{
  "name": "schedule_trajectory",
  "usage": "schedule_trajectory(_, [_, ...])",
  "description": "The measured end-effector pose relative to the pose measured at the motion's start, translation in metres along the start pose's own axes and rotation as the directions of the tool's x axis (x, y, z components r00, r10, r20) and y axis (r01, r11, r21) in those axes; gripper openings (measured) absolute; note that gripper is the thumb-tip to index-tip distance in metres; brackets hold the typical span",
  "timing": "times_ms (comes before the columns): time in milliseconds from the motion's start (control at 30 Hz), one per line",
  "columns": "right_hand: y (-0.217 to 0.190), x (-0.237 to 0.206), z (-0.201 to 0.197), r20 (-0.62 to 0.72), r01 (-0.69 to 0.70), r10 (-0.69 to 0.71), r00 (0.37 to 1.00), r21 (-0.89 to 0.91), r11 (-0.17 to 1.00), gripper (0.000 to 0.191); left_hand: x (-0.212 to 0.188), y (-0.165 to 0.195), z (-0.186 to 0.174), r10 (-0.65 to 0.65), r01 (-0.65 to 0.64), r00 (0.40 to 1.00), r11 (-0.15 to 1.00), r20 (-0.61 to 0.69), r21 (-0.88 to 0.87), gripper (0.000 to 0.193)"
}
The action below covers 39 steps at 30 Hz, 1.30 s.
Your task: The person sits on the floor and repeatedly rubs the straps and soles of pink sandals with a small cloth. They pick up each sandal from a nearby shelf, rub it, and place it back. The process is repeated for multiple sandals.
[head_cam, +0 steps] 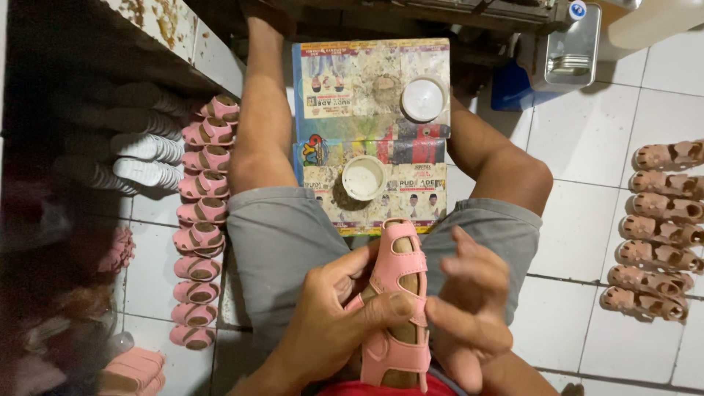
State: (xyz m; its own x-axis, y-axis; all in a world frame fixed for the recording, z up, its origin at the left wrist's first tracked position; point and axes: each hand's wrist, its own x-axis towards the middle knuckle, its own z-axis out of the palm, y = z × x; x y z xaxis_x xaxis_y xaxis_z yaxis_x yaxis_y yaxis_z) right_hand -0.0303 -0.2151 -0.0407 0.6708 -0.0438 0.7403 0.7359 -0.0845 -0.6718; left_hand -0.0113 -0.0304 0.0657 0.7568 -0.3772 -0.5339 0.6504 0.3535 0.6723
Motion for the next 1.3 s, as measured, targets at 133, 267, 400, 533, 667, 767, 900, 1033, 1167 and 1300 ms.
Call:
schedule_trajectory(133, [0.007,0.007,0.000,0.016,-0.046,0.047,0.999,-0.051,0.998,0.063,0.007,0.000,0.000,0.039,-0.036,0.996,0.999,0.079,-0.037,0.062])
schedule_trajectory(267, [0.003,0.011,0.006,-0.110,-0.091,0.085,0.990,-0.050,0.995,0.056,0.004,0.001,-0.003,-0.017,0.016,0.998,1.000,0.064,0.016,0.060])
schedule_trajectory(400, [-0.001,0.014,0.017,0.153,-0.212,0.213,0.965,-0.022,0.977,0.041,0.003,0.008,-0.007,0.028,-0.034,0.992,0.998,0.124,0.049,0.066])
schedule_trajectory(533, [-0.007,0.017,0.022,-0.098,-0.123,0.144,0.985,0.194,0.973,0.062,0.002,0.017,-0.005,0.039,-0.039,0.985,0.999,0.168,-0.002,0.070])
schedule_trajectory(667, [-0.011,0.015,0.017,0.000,-0.212,0.213,0.977,0.082,0.974,0.049,-0.002,0.025,-0.005,0.116,-0.180,0.973,0.923,0.199,0.339,0.068])
schedule_trajectory(767, [-0.011,0.012,0.014,-0.111,-0.053,0.060,0.992,0.061,0.997,0.054,-0.004,0.024,-0.006,0.118,-0.182,0.971,0.927,0.208,0.326,0.070])
schedule_trajectory(900, [-0.009,0.014,0.010,0.010,-0.226,0.226,0.974,-0.001,0.974,0.049,-0.005,0.016,-0.012,0.194,-0.272,0.956,0.865,0.218,0.423,0.074])
schedule_trajectory(1033, [-0.014,0.018,0.010,-0.137,-0.025,0.015,0.990,-0.070,0.997,0.040,-0.008,0.008,-0.015,0.273,-0.353,0.931,0.843,0.242,0.406,0.078])
schedule_trajectory(1167, [-0.026,0.014,0.013,-0.064,-0.183,0.192,0.979,0.119,0.976,0.048,-0.008,0.004,-0.016,0.390,-0.490,0.871,0.724,0.297,0.486,0.084])
schedule_trajectory(1300, [-0.021,0.011,0.014,-0.062,-0.152,0.154,0.986,0.040,0.988,0.050,-0.009,0.003,-0.019,0.365,-0.490,0.871,0.675,0.328,0.551,0.084])
